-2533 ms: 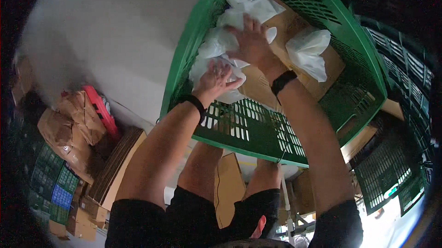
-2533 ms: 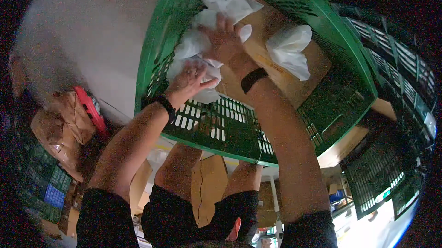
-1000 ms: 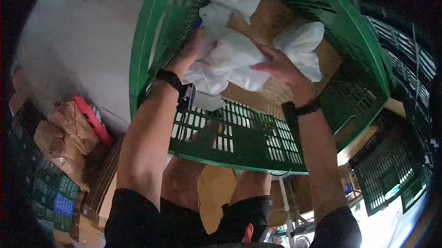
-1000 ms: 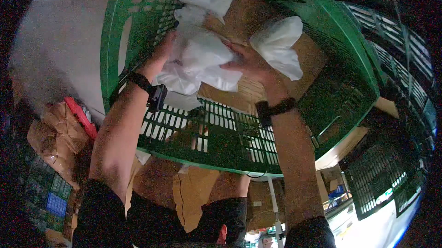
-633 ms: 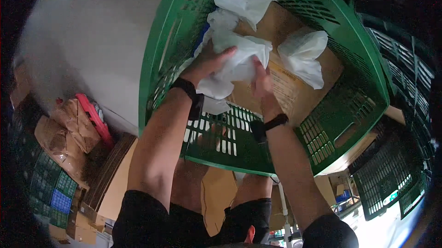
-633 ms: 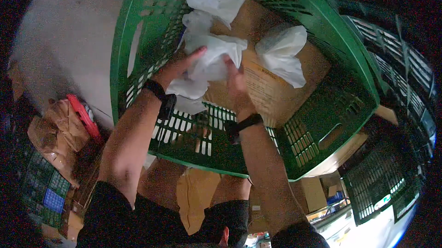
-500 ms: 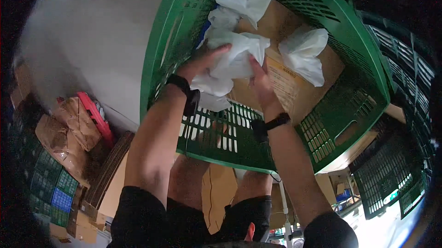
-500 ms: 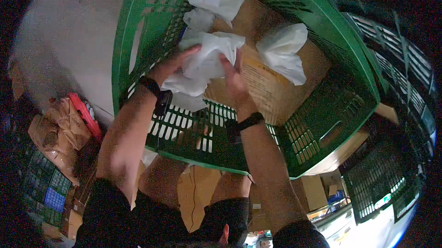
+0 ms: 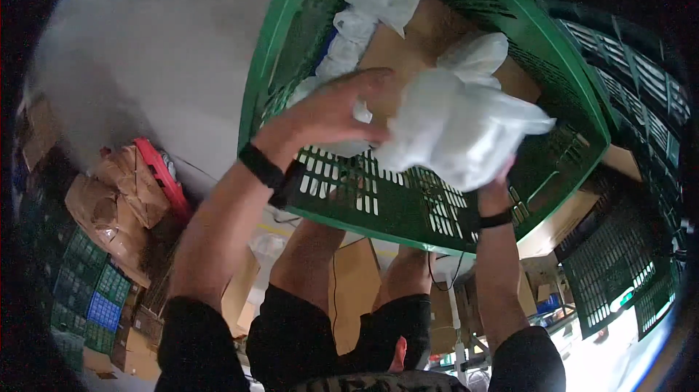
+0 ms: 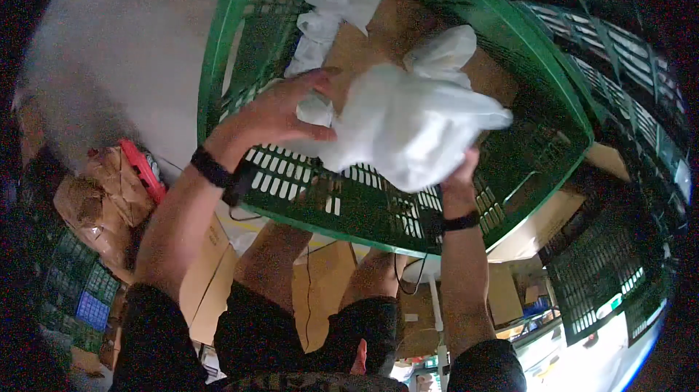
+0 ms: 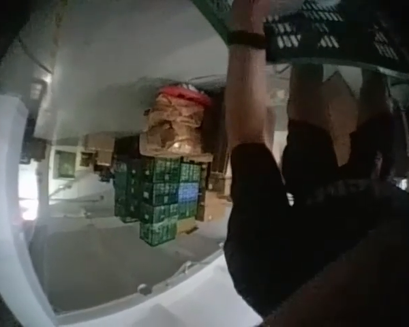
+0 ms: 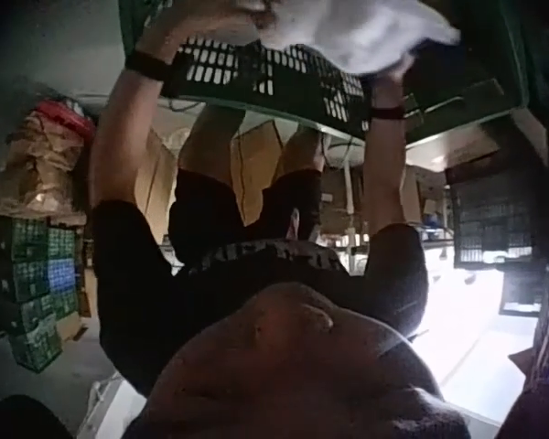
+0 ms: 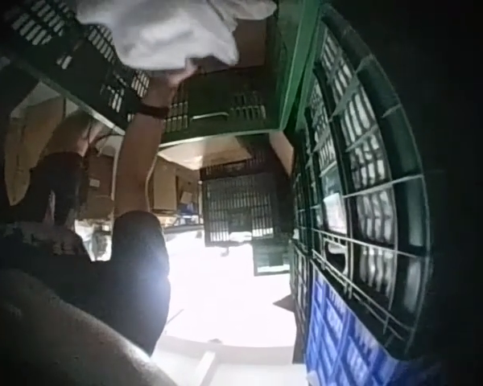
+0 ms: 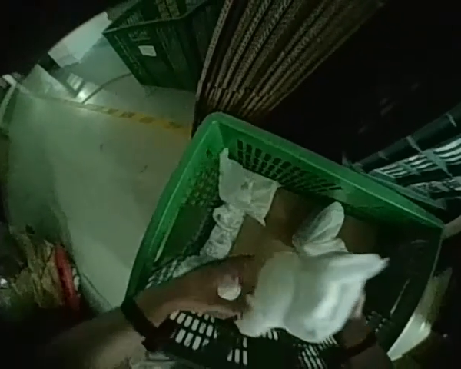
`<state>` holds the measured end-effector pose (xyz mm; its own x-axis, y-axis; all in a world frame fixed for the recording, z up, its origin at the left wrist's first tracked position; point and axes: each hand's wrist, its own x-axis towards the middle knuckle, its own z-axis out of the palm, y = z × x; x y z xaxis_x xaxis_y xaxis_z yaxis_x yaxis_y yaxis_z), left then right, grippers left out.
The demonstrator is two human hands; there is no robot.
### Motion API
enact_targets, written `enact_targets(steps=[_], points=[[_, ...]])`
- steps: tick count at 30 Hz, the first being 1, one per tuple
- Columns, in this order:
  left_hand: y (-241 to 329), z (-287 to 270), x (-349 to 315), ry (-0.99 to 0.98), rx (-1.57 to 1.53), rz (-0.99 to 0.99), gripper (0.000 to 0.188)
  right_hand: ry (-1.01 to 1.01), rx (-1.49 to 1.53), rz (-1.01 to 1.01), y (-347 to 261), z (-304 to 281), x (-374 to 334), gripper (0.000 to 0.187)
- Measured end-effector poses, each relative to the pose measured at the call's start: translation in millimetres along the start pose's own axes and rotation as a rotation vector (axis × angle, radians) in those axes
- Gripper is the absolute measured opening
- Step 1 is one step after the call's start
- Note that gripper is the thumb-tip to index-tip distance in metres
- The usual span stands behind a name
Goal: The person picks up white packets from a green crate, places them on a table, and then puts small white boxes into a cardboard box before sealing it with a tape dispenser.
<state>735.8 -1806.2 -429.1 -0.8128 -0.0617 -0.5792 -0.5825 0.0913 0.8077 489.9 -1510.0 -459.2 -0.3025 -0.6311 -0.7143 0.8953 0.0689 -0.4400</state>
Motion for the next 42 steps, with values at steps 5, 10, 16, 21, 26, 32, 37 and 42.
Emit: enact_targets(steps=[5, 10, 16, 21, 26, 32, 37, 42], points=[[-68.9, 50.0, -10.3, -0.103, 0.943, -0.064, 0.092, 0.233, 0.421, 0.142, 4.9, -69.6, -71.4, 0.078], [-104.4, 66.3, 1.1, 0.185, 1.438, 0.180, 0.083, 0.249, 0.427, 0.193, 6.4, -67.3, -115.8, 0.072], [-102.2, 69.5, 4.5, 0.145, 1.482, 0.252, 0.068, 0.275, 0.420, 0.254, 16.2, -60.2, -145.4, 0.066], [-95.4, 65.9, 8.2, 0.210, 1.309, 0.194, 0.075, 0.310, 0.397, 0.308, 25.0, -50.6, -168.8, 0.061], [-101.2, 49.9, 11.1, 0.142, 1.205, 0.151, 0.083, 0.307, 0.371, 0.349, 30.3, -31.1, -181.5, 0.056], [-42.3, 39.5, -14.1, 0.111, 1.194, 0.207, 0.082, 0.301, 0.337, 0.343, 25.6, 1.8, -221.5, 0.050], [65.4, 20.6, -32.1, 0.344, 0.932, 0.314, 0.078, 0.256, 0.326, 0.248, -9.2, 38.0, -281.5, 0.045], [209.4, 50.6, -118.6, 0.670, 0.447, 0.500, 0.096, 0.298, 0.379, -0.149, -80.6, 80.3, -434.1, 0.040]])
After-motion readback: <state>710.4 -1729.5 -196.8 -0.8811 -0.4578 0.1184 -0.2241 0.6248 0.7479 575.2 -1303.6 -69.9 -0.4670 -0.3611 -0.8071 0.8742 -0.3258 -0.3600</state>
